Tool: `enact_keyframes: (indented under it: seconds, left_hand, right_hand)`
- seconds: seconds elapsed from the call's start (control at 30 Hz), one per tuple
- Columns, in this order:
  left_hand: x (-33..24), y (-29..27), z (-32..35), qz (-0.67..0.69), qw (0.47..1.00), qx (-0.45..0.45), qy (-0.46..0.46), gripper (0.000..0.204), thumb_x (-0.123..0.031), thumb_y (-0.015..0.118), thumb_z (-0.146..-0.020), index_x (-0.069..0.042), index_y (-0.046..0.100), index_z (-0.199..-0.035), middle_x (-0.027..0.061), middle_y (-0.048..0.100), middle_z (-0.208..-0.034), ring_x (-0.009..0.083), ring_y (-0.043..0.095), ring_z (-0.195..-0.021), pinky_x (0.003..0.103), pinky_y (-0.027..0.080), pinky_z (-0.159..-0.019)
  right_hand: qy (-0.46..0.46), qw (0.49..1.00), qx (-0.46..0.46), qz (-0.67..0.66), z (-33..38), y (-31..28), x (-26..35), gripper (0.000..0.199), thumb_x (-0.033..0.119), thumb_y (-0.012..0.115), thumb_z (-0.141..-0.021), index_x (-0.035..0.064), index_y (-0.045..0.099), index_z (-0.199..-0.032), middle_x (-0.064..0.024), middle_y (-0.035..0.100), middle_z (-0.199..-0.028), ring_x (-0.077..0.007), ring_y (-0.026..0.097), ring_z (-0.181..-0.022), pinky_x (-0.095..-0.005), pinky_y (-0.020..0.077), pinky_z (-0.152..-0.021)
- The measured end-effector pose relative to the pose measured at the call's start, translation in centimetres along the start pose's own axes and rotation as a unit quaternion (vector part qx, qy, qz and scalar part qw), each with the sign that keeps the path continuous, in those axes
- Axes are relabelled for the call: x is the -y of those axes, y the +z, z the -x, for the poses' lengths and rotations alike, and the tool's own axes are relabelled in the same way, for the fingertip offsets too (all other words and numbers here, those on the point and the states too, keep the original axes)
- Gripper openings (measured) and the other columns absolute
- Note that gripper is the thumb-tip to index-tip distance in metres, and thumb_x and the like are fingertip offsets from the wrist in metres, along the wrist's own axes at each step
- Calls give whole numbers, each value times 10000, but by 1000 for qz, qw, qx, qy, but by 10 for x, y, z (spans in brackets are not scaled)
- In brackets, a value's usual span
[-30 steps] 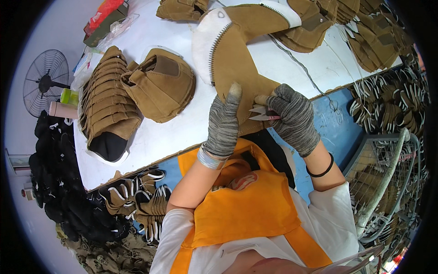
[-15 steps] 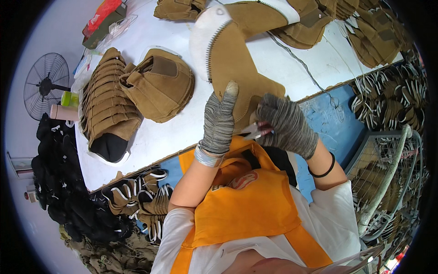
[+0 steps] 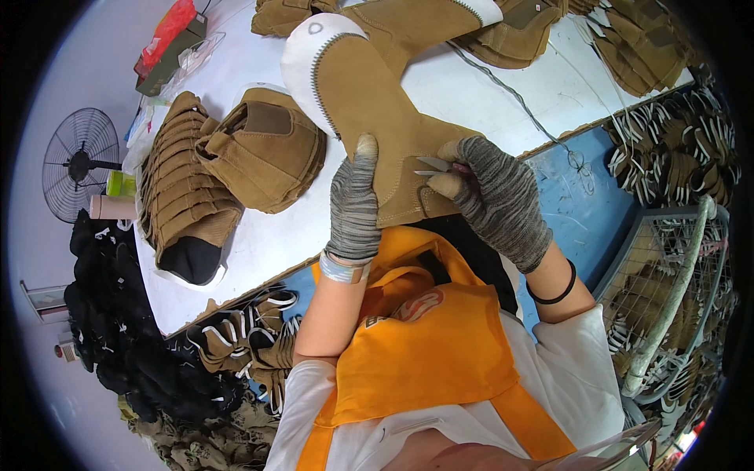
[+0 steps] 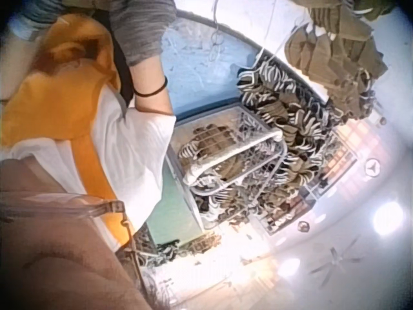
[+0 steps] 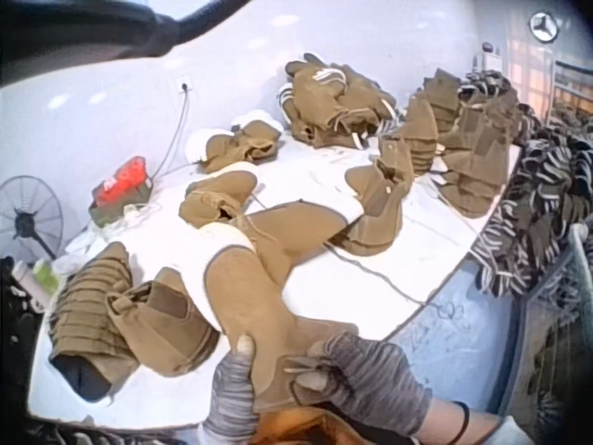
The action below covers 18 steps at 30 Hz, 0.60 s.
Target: The person trims excess material from the edges of shoe upper components using small snips, handling each piece one at a time and placing the finished components into a collection area on the workbench.
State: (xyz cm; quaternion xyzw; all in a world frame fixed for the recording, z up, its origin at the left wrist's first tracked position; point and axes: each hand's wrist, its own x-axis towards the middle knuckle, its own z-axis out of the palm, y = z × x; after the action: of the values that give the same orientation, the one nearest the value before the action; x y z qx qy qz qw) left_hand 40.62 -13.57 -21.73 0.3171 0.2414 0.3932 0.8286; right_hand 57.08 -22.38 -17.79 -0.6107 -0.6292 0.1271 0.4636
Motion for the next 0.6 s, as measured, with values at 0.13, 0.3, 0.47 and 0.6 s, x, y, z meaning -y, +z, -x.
enact_keyframes:
  seconds: [0.13, 0.3, 0.47, 0.6]
  left_hand:
    - [-1, 2, 2, 35, 999, 5, -25, 561, -393, 449, -987, 50, 389, -1327, 266, 523, -1254, 362, 593, -1091, 463, 534, -915]
    - [1, -1, 1, 34, 999, 7, -26, 545, -388, 442, -992, 46, 402, -1319, 267, 529, -1240, 360, 596, -1080, 458, 538, -910]
    - [1, -1, 1, 54, 998, -2, -28, 541, -384, 442, -994, 49, 407, -1317, 268, 530, -1234, 360, 586, -1096, 465, 530, -920]
    - [1, -8, 1, 84, 995, 0, -53, 530, -382, 448, -993, 28, 409, -1326, 257, 528, -1245, 361, 581, -1103, 480, 518, -934]
  right_hand:
    - [-36, 997, 20, 61, -2, 1, -7, 290, 243, 700, -808, 24, 610, -976, -145, 639, -822, -305, 647, -731, -374, 520, -629]
    - [-48, 994, 15, 95, -5, 5, 3, 277, 258, 692, -823, 21, 604, -937, -125, 633, -795, -306, 637, -688, -376, 510, -596]
    - [-59, 998, -12, 15, -5, 10, 2, 289, 287, 705, -826, 27, 605, -903, -119, 623, -750, -283, 634, -643, -364, 505, -568]
    - [-1, 1000, -3, -16, -5, 7, 4, 267, 268, 707, -833, 38, 619, -936, -118, 635, -758, -258, 648, -653, -342, 522, -591]
